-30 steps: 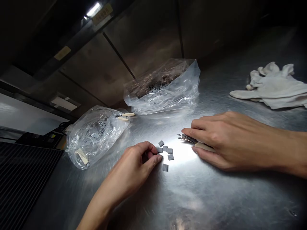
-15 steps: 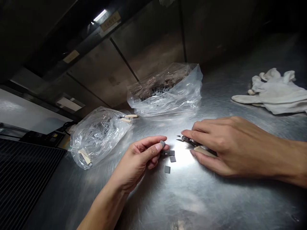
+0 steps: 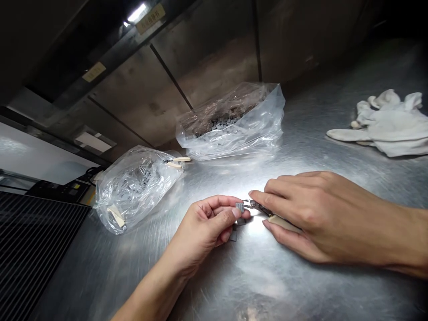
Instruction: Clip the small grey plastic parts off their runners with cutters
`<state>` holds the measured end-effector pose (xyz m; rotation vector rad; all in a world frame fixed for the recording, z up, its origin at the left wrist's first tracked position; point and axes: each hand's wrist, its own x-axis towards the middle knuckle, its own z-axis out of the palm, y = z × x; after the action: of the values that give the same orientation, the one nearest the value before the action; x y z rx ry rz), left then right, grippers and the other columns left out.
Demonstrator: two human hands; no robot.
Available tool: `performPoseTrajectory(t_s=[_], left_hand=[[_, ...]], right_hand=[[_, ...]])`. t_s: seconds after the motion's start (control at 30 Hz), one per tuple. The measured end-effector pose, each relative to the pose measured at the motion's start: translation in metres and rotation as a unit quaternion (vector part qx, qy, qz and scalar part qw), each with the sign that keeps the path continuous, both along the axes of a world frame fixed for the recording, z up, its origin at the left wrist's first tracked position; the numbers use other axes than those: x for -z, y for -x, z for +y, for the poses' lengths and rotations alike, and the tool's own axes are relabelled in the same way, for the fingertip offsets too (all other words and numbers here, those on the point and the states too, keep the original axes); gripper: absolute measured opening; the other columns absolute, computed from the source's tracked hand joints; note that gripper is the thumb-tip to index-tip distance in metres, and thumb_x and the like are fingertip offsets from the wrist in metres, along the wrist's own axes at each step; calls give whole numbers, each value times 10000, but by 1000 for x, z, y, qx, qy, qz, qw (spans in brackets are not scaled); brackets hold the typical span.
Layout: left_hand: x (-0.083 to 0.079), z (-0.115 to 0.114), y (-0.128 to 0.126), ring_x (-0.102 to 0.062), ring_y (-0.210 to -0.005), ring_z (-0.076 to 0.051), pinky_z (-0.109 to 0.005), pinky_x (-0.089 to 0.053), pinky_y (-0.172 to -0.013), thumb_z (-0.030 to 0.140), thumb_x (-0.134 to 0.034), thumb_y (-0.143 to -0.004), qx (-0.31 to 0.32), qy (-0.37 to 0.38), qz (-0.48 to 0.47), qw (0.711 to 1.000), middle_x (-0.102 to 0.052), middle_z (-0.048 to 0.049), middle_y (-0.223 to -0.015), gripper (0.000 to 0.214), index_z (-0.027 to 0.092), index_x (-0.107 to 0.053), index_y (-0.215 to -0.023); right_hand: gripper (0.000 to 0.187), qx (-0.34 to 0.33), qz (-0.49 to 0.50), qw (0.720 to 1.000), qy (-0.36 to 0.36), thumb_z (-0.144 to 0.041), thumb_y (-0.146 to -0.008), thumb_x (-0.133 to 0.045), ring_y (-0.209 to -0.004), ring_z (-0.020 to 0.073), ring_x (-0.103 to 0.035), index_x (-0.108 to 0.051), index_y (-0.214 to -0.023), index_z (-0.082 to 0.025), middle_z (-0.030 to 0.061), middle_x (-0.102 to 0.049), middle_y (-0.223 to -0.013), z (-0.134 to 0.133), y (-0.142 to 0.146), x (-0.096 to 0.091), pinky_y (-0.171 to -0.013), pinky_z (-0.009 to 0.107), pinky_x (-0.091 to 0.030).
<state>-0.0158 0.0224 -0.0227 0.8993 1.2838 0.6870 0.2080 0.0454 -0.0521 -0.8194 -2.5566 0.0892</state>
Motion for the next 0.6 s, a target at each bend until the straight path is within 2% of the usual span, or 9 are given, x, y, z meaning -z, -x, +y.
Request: performPoseTrajectory(t_s=[0.17, 0.27, 0.6], left_hand=[[4, -1, -1, -404, -522, -22, -162, -264, -471, 275, -795, -842, -5, -5, 4, 1000, -763, -75, -901, 253, 125, -715, -1030], [5, -1, 0, -379, -512, -22, -166, -255, -469, 300, -813, -830, -2, -7, 6, 1000, -758, -59, -856, 275, 144, -736, -1043], [7, 1, 1, -374, -501, -22, -177, -248, -453, 313, -801, -839, 8, -6, 22, 1000, -764, -55, -869, 259, 150, -749, -1033]], right_hand=[[159, 7, -34, 998, -43, -240, -936, -520, -653, 225, -553, -668, -957, -184, 27, -569, -765, -2, 3, -2, -592, 375, -287], [143, 2, -38, 998, -50, -233, -935, -525, -644, 229, -556, -657, -955, -182, 25, -564, -762, -2, 3, -1, -576, 375, -266], [152, -7, -36, 999, 14, -239, -968, -505, -633, 196, -546, -641, -1015, -190, 11, -565, -785, -2, 1, 2, -584, 359, -268]])
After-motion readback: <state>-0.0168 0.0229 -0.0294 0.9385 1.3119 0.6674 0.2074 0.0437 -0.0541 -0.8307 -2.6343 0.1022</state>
